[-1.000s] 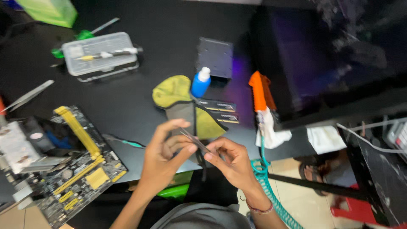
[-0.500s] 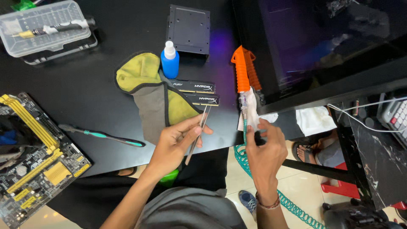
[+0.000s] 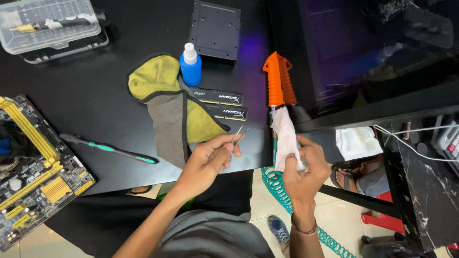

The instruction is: The person cleans a motherboard using a cotton swab wrapped around tweezers. They wipe various areas including the CPU socket and heatsink, then rotate the board to access different sections.

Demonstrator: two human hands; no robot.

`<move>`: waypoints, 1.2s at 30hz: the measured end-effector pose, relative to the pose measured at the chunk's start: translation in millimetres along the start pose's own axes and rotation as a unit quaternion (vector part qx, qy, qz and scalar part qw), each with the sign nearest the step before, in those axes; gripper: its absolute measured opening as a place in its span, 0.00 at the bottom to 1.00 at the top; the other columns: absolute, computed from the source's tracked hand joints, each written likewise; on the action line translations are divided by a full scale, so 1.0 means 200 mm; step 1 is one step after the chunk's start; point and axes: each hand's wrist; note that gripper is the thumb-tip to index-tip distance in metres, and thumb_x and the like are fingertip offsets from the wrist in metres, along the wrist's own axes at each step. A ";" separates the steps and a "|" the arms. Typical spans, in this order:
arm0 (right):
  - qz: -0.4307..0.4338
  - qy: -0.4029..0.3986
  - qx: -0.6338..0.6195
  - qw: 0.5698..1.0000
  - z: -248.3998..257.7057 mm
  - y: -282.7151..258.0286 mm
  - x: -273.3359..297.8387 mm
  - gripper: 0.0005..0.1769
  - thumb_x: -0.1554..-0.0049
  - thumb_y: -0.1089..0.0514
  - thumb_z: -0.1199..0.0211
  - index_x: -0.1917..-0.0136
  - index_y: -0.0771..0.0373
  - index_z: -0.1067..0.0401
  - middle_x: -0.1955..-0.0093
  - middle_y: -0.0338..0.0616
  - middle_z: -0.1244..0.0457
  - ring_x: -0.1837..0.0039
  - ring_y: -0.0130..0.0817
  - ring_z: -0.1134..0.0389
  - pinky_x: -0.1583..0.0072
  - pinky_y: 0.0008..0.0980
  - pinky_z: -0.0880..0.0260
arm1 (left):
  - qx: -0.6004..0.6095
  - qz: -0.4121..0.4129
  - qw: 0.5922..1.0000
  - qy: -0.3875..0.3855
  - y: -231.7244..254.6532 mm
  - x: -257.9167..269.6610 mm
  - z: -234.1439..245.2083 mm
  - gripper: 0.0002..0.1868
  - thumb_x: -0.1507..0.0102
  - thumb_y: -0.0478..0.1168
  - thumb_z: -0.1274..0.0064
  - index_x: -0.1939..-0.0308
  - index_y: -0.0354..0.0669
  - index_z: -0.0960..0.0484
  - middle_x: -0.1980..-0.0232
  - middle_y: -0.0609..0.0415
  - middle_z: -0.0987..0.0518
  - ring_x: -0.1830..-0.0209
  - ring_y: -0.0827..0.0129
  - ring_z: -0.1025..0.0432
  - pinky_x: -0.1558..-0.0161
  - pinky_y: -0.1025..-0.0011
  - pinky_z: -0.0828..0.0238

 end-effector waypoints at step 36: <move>-0.141 -0.413 -0.384 0.814 -0.74 -0.75 -0.04 0.08 0.32 0.62 0.34 0.42 0.68 0.23 0.68 0.38 0.33 0.69 0.16 0.38 0.67 0.15 0.39 | 0.002 -0.075 0.943 0.325 0.15 0.44 0.60 0.11 0.31 0.34 0.37 0.46 0.35 0.15 0.56 0.48 0.13 0.65 0.78 0.25 0.62 0.73 0.24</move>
Point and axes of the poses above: each hand's wrist, its own x-axis away from the middle knuckle, its own z-axis out of the back of the hand, y = z × x
